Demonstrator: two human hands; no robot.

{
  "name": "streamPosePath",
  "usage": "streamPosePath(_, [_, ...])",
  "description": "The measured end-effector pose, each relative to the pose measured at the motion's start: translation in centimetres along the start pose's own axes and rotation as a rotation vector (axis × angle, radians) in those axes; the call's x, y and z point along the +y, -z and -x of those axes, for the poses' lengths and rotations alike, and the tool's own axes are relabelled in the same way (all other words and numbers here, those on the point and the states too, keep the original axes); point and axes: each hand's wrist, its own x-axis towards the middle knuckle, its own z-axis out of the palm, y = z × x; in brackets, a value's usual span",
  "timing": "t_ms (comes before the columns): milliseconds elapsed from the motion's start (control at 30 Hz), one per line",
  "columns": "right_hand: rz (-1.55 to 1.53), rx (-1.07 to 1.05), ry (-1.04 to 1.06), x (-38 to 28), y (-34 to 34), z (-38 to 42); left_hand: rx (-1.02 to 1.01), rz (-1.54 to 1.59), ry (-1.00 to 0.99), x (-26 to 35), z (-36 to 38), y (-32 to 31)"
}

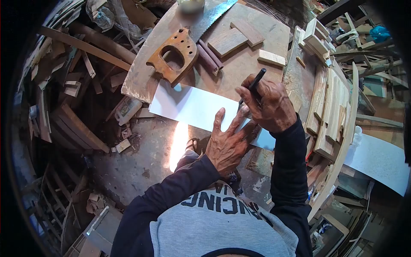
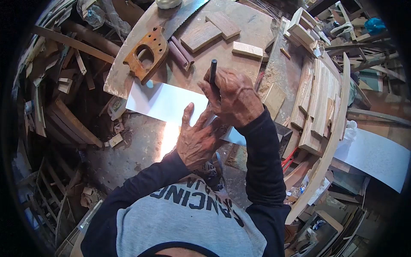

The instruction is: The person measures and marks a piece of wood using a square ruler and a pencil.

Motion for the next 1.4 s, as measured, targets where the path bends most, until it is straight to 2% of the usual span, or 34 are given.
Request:
streamPosePath(100, [-0.009,-0.010,0.000,0.0,0.1,0.1,-0.023,0.187,-0.001,-0.1,0.1,0.0])
streamPosePath(200, [-0.021,-0.001,-0.001,-0.1,0.1,0.1,-0.008,0.168,-0.003,-0.1,0.1,-0.2])
streamPosePath(300, [-0.016,-0.004,-0.011,-0.3,0.3,0.1,-0.025,-0.025,-0.002,0.0,-0.1,0.2])
streamPosePath(400, [-0.034,-0.001,0.005,-0.3,0.2,0.1,-0.018,-0.028,-0.008,0.0,0.0,0.2])
streamPosePath(500, [-0.044,0.020,0.022,-0.4,0.2,-0.1,-0.022,0.199,0.000,-0.1,0.2,-0.1])
streamPosePath(733, [-0.045,0.028,0.053,-0.2,0.0,0.0,-0.024,0.207,0.009,-0.1,0.2,-0.1])
streamPosePath(833, [-0.007,0.064,-0.003,-0.6,0.3,-0.1,0.010,0.132,0.001,-0.1,0.2,-0.1])
streamPosePath(933, [-0.087,0.300,-0.244,0.5,1.2,1.6,0.045,0.033,0.022,0.2,-0.1,0.1])
streamPosePath(967, [-0.287,0.399,-0.347,0.5,1.5,2.4,0.041,0.036,0.030,0.3,-0.2,0.2])
streamPosePath(1033, [-0.295,0.380,-0.708,1.2,3.6,5.3,0.039,0.039,0.031,0.3,-0.3,0.2])
streamPosePath(1100, [0.069,0.359,-0.637,2.5,4.6,8.4,0.035,0.036,0.027,0.3,-0.2,0.2])
streamPosePath(1200, [0.089,0.404,-0.954,3.5,6.4,13.3,0.032,0.042,0.020,0.2,-0.1,0.2])
streamPosePath(1300, [0.403,0.455,-0.925,2.5,6.5,16.0,0.030,0.048,0.016,0.2,-0.2,0.2])
streamPosePath(1400, [0.542,0.390,-1.054,2.0,6.4,17.5,0.029,0.066,0.019,0.2,-0.2,0.2])
